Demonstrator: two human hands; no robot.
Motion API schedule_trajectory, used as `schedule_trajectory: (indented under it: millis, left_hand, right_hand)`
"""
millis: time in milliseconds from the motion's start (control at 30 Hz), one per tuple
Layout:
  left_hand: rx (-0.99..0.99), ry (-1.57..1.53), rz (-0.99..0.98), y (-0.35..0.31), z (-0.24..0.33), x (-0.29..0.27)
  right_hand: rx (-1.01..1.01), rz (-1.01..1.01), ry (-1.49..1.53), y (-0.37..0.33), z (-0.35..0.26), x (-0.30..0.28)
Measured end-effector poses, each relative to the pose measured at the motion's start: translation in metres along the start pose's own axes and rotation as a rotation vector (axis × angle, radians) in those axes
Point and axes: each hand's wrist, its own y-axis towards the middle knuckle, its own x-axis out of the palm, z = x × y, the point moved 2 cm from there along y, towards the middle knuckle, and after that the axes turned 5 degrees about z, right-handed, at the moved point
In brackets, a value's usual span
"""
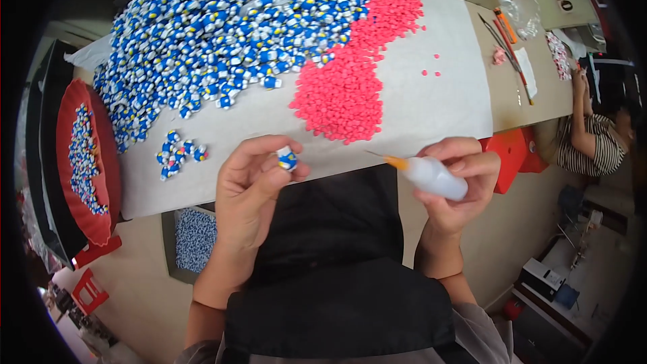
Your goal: The person assembles small blue and white toy components by applying glue from a glue bottle with a glue applicator, then pressing the components together by hand.
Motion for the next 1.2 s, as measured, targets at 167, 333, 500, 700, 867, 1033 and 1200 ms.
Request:
schedule_trajectory:
  millis: [167, 333, 500, 700, 867, 1033, 1200]
  left_hand:
    - [0.044, 0.033, 0.014, 0.003, 0.002, 0.006]
    - [0.014, -0.003, -0.022, 0.001, 0.002, 0.015]
    - [-0.025, 0.014, -0.016, -0.001, 0.005, 0.018]
    - [-0.050, 0.043, -0.015, -0.005, 0.010, 0.019]
    - [-0.120, 0.028, -0.063, -0.008, 0.016, 0.018]
    - [-0.177, -0.018, -0.076, -0.009, 0.019, 0.012]
    - [-0.143, 0.001, -0.069, -0.013, 0.020, 0.006]
  right_hand:
    - [0.232, -0.081, -0.222, 0.039, 0.023, -0.046]
    - [0.159, -0.153, -0.443, 0.085, 0.062, -0.080]
    - [0.180, -0.467, -0.796, 0.114, 0.067, -0.079]
    - [0.202, -0.677, -0.961, 0.130, 0.065, -0.064]
    - [0.146, -0.537, -0.817, 0.117, 0.045, -0.054]
    - [0.318, -0.145, -0.142, 0.070, 0.002, -0.004]
    - [0.465, -0.148, 0.314, 0.028, -0.004, 0.051]
